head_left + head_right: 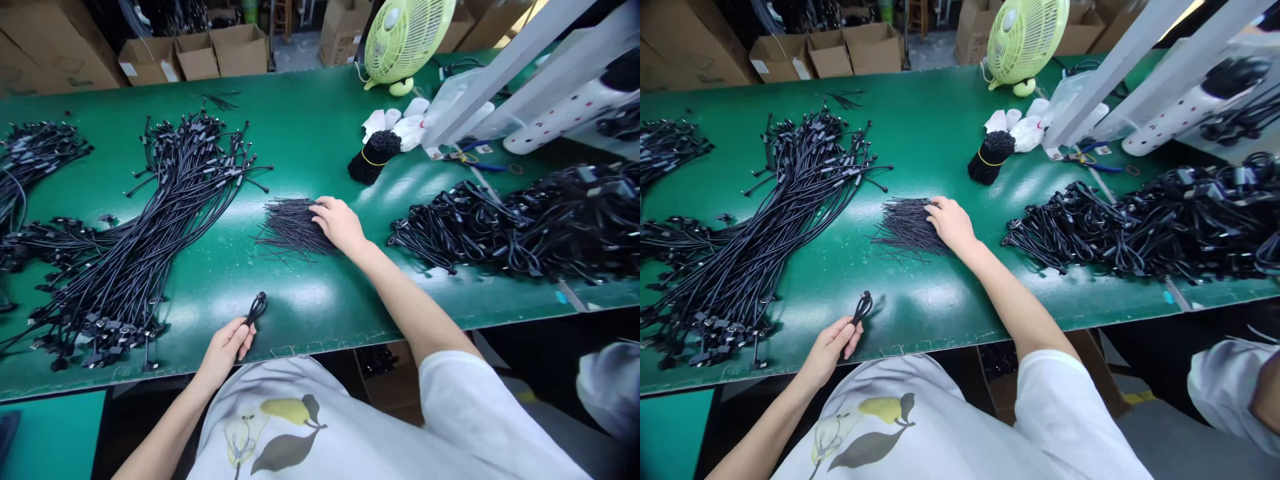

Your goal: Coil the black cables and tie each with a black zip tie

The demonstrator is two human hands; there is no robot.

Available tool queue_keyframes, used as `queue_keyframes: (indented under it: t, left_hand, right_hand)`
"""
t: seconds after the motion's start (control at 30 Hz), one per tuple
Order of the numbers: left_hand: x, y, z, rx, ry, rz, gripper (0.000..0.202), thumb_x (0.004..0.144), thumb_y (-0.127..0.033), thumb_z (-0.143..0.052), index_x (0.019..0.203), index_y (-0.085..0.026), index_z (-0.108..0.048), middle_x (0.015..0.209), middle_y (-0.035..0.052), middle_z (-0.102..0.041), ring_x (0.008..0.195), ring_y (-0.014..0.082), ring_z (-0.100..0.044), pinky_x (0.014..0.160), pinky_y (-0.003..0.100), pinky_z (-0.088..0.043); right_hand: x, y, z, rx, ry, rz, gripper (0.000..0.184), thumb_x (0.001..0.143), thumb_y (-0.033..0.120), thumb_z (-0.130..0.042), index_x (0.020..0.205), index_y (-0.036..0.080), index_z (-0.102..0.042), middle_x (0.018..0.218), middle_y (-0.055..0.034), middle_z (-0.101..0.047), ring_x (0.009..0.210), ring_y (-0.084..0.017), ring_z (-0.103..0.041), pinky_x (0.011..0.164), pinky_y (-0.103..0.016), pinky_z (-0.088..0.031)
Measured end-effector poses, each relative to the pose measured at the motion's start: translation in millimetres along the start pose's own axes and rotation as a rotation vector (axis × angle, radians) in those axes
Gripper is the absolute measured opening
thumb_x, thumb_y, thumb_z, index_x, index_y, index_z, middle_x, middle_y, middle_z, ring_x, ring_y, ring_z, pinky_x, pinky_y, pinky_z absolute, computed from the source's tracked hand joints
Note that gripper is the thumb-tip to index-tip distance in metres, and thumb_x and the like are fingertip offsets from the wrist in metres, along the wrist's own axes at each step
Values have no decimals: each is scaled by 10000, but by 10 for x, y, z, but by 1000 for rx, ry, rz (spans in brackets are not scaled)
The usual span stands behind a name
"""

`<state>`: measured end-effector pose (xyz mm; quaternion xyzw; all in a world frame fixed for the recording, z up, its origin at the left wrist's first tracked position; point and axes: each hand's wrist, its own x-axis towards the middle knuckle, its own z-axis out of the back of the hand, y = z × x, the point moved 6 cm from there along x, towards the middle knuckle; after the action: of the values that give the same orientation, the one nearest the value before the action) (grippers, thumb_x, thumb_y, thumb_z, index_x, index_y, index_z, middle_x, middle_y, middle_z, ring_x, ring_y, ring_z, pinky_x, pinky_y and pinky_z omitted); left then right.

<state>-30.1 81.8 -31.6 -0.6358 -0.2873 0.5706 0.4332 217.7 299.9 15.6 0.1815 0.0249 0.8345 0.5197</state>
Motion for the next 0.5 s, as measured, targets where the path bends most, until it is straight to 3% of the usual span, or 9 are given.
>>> queue_keyframes:
  t: [0.07,0.17,0.27,0.37,0.5]
  left_hand:
    - [2,-6,-28,-112,2,-1,369,873,-510,-533,882,-145,-588,645,-27,-502,499,76,-386,490,216,-301]
    - [-24,-39,-25,-238,-52,5,375,841,-507,-593,882,-135,-600,609,-39,-481,476,60,-361,469,204,-278]
    - [-48,-98,-24,-358,-96,14,387,795,-512,-650,847,-133,-592,537,-69,-402,454,52,-330,454,196,-249]
    - [-48,-188,-94,-422,-52,14,407,761,-518,-685,834,-131,-582,532,-73,-397,450,48,-325,447,195,-237]
    - [-51,-324,-230,-442,16,-27,387,785,-496,-668,850,-125,-580,529,-77,-395,451,44,-322,453,195,-245]
  right_hand:
    - [94,-214,-102,-67,31,-28,216,943,203,-478,1013,141,-672,1064,-120,-633,913,-233,-533,793,-345,-405]
    - [35,-231,-122,-97,0,-38,246,956,221,-436,977,138,-667,1038,-134,-613,891,-239,-510,757,-345,-386]
    - [-122,-155,12,-145,-84,-102,277,973,253,-402,975,154,-660,983,-121,-601,863,-232,-498,729,-333,-375]
    - [-242,-108,198,-152,-174,-140,266,969,272,-419,945,171,-664,947,-103,-605,855,-227,-500,745,-331,-383]
    - [-352,-55,423,50,-322,-184,239,948,272,-452,878,184,-663,891,-84,-604,855,-224,-531,768,-339,-414]
